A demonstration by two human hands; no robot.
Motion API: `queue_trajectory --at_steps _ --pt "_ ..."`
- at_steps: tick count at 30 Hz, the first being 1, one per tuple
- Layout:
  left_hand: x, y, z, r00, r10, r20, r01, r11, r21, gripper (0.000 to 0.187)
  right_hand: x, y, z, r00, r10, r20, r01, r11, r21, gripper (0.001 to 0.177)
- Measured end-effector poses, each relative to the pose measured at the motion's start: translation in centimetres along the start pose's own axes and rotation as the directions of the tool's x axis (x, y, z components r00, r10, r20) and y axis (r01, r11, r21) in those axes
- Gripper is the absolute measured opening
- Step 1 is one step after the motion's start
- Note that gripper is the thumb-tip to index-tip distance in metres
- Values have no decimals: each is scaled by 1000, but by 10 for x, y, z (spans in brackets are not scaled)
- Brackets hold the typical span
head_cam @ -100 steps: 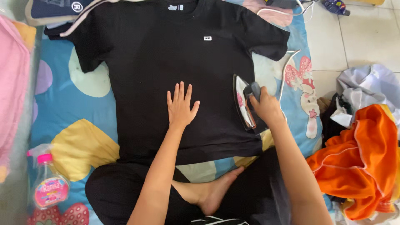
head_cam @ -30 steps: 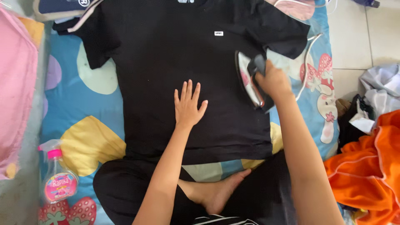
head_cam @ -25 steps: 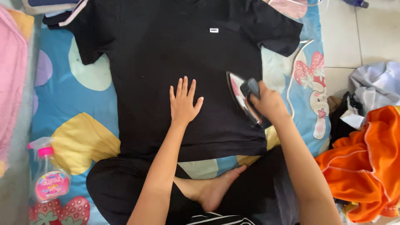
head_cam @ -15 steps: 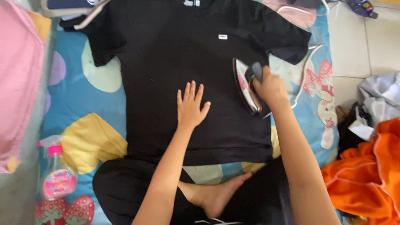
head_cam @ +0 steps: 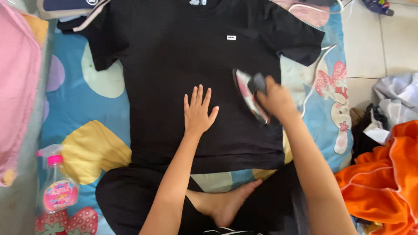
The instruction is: The person irons a black t-shirt laid out on a bed. They use an electric iron to smooth the front, sleeves, and back of the shirt, periodically adjusting the fabric with their hands. The shirt remains on the bed throughout the clip.
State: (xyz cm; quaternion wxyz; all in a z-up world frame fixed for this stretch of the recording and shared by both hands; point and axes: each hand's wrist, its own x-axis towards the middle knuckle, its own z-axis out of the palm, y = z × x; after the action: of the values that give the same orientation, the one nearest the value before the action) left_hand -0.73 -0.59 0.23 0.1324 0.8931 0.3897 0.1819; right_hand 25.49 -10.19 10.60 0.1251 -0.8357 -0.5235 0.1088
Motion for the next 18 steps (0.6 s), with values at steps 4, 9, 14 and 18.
queue_trajectory --at_steps 4,9,14,18 --pt "1 -1 3 1000 5 -7 -5 1000 6 72 -52 -17 -7 997 3 73 2 998 -58 36" --pt "1 1 -1 1000 -2 8 2 1000 1 73 -27 -22 -3 1000 16 -2 -16 998 -68 35" --pt "4 0 -2 999 -13 49 13 1000 5 73 51 -30 5 996 61 -65 -64 996 -55 38" --pt "6 -2 3 997 -8 70 6 1000 26 72 96 -39 7 994 100 -47 -102 994 -33 40"
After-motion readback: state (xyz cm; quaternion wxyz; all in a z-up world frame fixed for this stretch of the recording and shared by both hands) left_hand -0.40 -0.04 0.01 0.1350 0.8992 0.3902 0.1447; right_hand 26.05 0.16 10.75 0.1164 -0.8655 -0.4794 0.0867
